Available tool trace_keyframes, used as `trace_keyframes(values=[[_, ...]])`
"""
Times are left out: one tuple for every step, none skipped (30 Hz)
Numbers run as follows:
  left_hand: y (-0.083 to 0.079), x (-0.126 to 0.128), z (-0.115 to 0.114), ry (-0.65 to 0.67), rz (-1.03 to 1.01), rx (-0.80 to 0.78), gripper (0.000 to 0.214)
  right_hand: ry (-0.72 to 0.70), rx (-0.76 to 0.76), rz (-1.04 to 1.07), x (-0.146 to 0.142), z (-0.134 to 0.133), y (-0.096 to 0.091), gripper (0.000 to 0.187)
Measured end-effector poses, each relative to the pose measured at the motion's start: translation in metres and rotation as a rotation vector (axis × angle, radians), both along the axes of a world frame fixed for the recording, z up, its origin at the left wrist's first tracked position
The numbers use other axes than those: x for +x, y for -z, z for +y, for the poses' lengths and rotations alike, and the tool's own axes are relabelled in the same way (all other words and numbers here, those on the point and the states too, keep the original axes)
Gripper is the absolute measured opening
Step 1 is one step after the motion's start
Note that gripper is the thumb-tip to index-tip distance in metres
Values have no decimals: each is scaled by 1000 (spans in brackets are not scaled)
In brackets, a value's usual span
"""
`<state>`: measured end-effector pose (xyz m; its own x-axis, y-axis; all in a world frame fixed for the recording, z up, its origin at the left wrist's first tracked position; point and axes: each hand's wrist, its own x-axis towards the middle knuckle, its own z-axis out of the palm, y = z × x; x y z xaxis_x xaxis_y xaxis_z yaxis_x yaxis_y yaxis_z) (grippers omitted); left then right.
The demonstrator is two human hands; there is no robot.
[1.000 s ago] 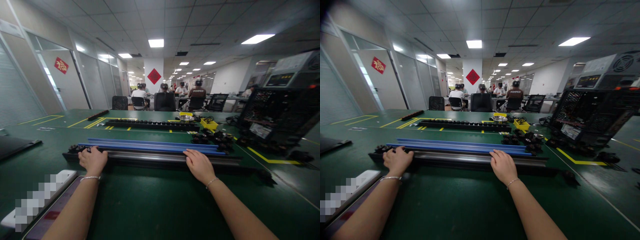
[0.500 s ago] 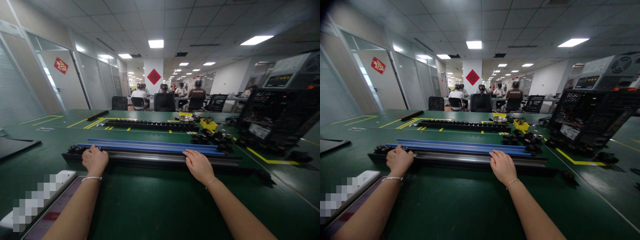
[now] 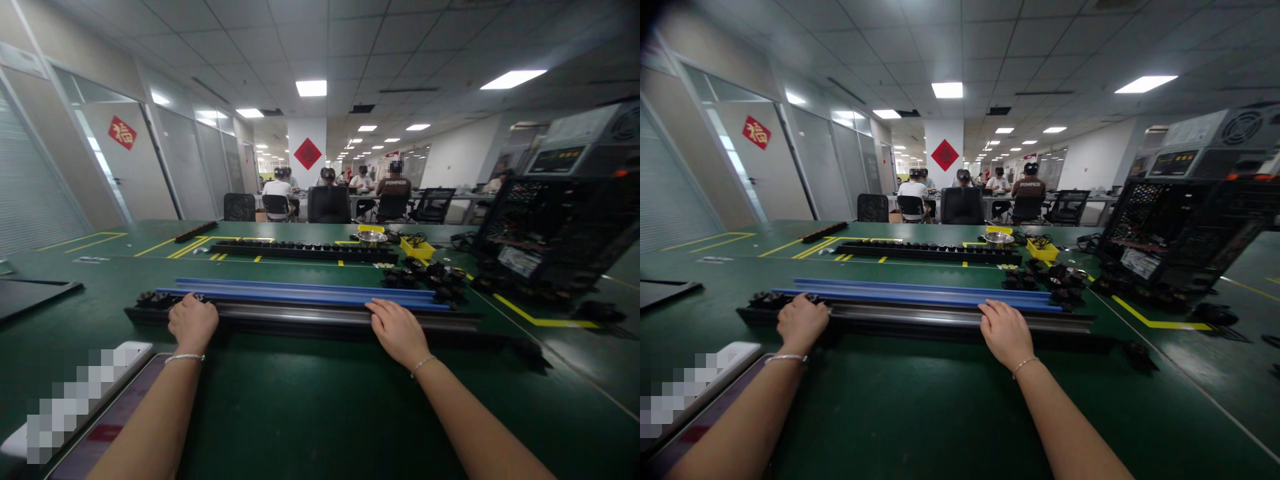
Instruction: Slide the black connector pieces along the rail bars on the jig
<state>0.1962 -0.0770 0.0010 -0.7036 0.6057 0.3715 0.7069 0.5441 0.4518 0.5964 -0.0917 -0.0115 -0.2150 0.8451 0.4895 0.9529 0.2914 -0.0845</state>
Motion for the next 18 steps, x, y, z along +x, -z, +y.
trace_keyframes(values=[[0,0,0,2,3,1,51,0,0,0,0,0,0,39],[0,1,0,4,4,1,51,1,-1,-1,0,0,0,40],[1,1,0,8,5,0,50,2,-2,-1,0,0,0,40],[1,1,0,12,7,-2,50,5,-2,-1,0,0,0,40],[1,2,0,16,11,-5,50,7,-2,0,0,-1,0,40],[2,2,0,20,16,-7,50,8,-3,0,0,-1,0,40],[2,2,1,23,22,-10,50,8,-4,0,0,-1,0,40],[2,2,1,27,26,-13,49,8,-6,0,0,-1,0,41],[3,2,1,29,28,-16,49,9,-7,0,-1,-1,-1,41],[3,2,1,30,28,-18,50,10,-7,1,-1,-1,-1,41],[3,2,1,30,27,-20,49,11,-7,2,-1,-1,-1,41],[2,2,1,29,27,-22,49,10,-7,3,-1,-1,-1,40],[2,2,1,29,28,-22,49,8,-6,3,-1,-1,-1,40],[2,2,1,28,29,-21,48,7,-6,3,-1,-1,-1,40],[1,2,1,28,28,-20,48,5,-5,2,-1,-1,-1,40],[1,3,1,28,27,-18,48,3,-3,1,0,-1,-1,40],[1,3,1,26,26,-16,48,1,-1,1,0,-1,-1,40],[0,3,1,24,24,-16,48,-2,1,0,0,0,0,40]])
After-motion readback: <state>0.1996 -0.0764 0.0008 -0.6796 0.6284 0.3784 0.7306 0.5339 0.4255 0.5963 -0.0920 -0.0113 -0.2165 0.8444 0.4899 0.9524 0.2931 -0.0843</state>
